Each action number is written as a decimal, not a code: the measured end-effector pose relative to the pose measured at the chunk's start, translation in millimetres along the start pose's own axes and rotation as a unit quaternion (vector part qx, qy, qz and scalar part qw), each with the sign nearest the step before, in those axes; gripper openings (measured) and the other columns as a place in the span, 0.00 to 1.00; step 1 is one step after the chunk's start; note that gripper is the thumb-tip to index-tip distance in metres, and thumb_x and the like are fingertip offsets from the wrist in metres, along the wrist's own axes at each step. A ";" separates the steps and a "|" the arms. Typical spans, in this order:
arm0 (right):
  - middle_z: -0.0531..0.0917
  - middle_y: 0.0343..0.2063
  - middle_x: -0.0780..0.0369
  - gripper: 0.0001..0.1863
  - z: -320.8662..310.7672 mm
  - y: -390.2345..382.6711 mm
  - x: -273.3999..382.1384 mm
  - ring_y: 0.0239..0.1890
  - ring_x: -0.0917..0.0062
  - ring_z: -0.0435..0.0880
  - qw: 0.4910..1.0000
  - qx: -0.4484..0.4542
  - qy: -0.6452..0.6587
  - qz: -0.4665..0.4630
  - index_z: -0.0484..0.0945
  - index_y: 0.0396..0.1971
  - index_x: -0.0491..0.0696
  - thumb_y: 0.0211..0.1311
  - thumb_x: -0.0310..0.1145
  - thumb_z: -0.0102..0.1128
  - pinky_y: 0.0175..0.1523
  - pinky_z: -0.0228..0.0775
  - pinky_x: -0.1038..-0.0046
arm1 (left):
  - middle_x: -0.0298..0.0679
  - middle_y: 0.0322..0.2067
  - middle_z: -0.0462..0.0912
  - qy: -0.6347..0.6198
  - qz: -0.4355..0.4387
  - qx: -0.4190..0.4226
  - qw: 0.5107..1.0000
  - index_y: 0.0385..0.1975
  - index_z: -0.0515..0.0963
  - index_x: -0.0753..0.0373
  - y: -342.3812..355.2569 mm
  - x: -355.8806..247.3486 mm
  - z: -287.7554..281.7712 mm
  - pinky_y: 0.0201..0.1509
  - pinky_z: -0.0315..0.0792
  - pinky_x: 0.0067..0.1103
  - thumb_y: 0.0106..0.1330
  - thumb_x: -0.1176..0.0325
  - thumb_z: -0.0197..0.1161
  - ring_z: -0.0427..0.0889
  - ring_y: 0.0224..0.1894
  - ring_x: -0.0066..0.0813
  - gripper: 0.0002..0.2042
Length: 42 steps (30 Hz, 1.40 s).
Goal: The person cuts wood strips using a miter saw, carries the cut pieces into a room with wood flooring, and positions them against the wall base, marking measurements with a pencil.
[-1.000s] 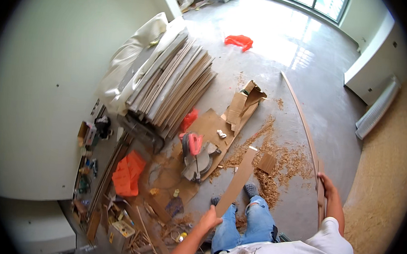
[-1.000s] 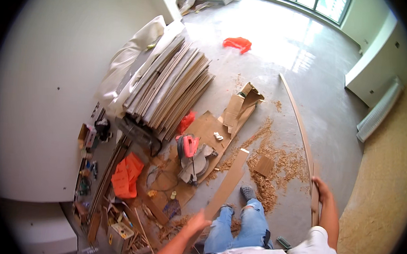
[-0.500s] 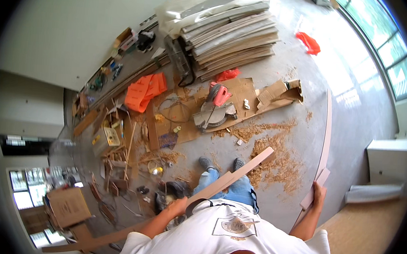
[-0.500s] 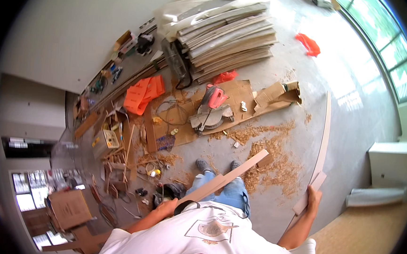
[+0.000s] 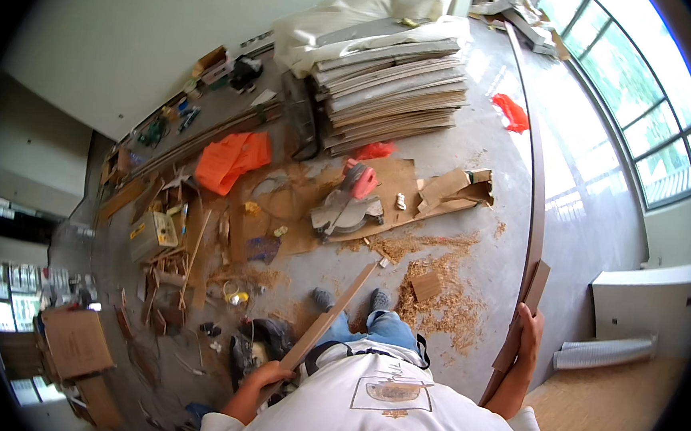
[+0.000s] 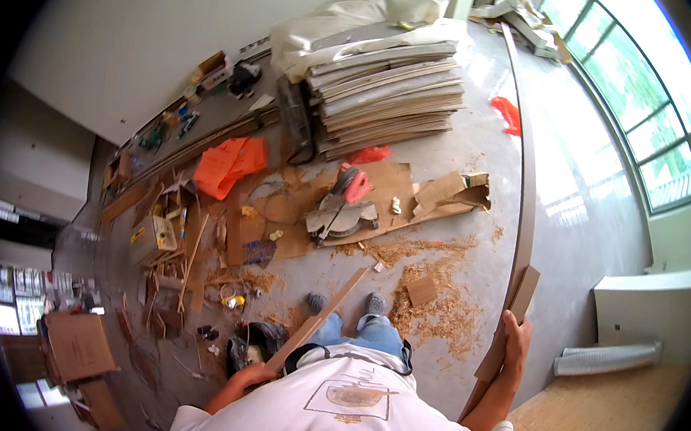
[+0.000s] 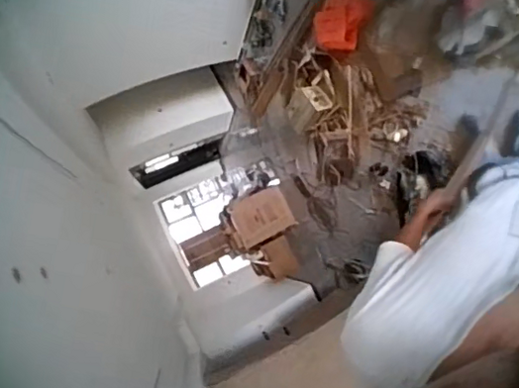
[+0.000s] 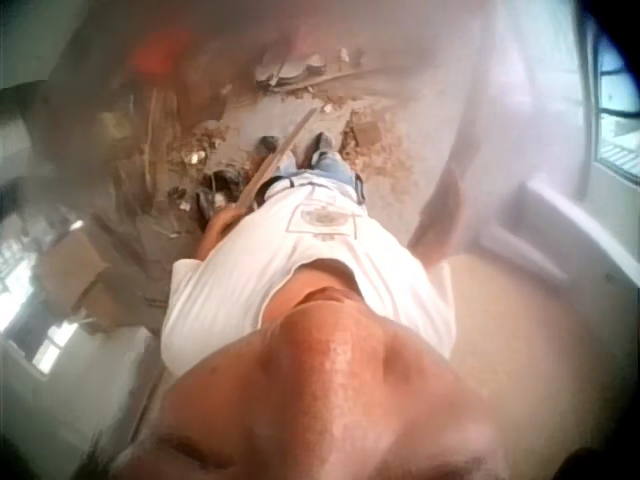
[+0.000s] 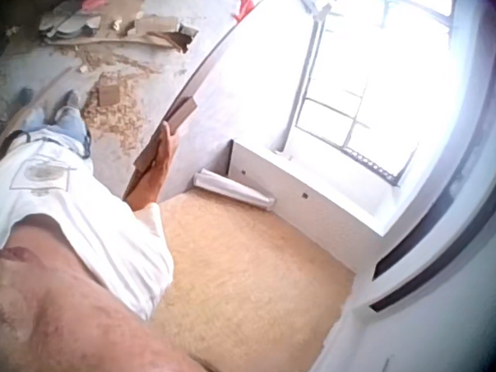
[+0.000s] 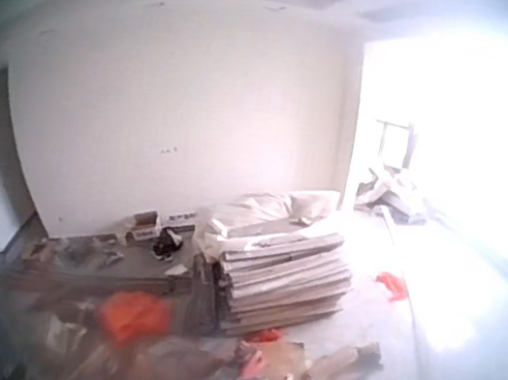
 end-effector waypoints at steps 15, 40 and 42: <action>0.75 0.22 0.64 0.27 233.0 13.8 70.4 0.20 0.78 0.75 0.961 0.251 -0.080 -0.089 0.75 0.38 0.43 0.58 0.53 0.73 0.24 0.67 0.75 | 0.54 0.39 0.88 -0.269 -0.135 -0.092 0.949 0.44 0.84 0.67 -91.3 77.0 132.9 0.46 0.79 0.36 0.51 0.45 0.70 0.88 0.42 0.50 0.30; 0.84 0.31 0.60 0.27 735.9 -274.8 124.7 0.33 0.75 0.81 0.668 0.610 -0.376 -0.201 0.82 0.43 0.37 0.55 0.47 0.69 0.40 0.73 0.70 | 0.45 0.27 0.86 -0.637 -0.244 -0.287 0.672 0.40 0.85 0.62 -128.3 188.1 187.1 0.39 0.75 0.34 0.64 0.48 0.65 0.85 0.32 0.37 0.21; 0.84 0.32 0.60 0.26 785.0 -293.6 122.7 0.34 0.74 0.81 0.649 0.628 -0.372 -0.216 0.82 0.43 0.37 0.56 0.47 0.69 0.41 0.73 0.69 | 0.43 0.26 0.85 -0.658 -0.261 -0.321 0.629 0.40 0.85 0.63 -121.8 191.5 192.0 0.39 0.74 0.32 0.62 0.49 0.68 0.84 0.32 0.32 0.21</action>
Point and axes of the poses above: each hand's wrist, its own y-axis towards the middle knuckle, its own z-axis out of the palm, x = y × z, the point moved 4 cm from there along y, towards the middle knuckle
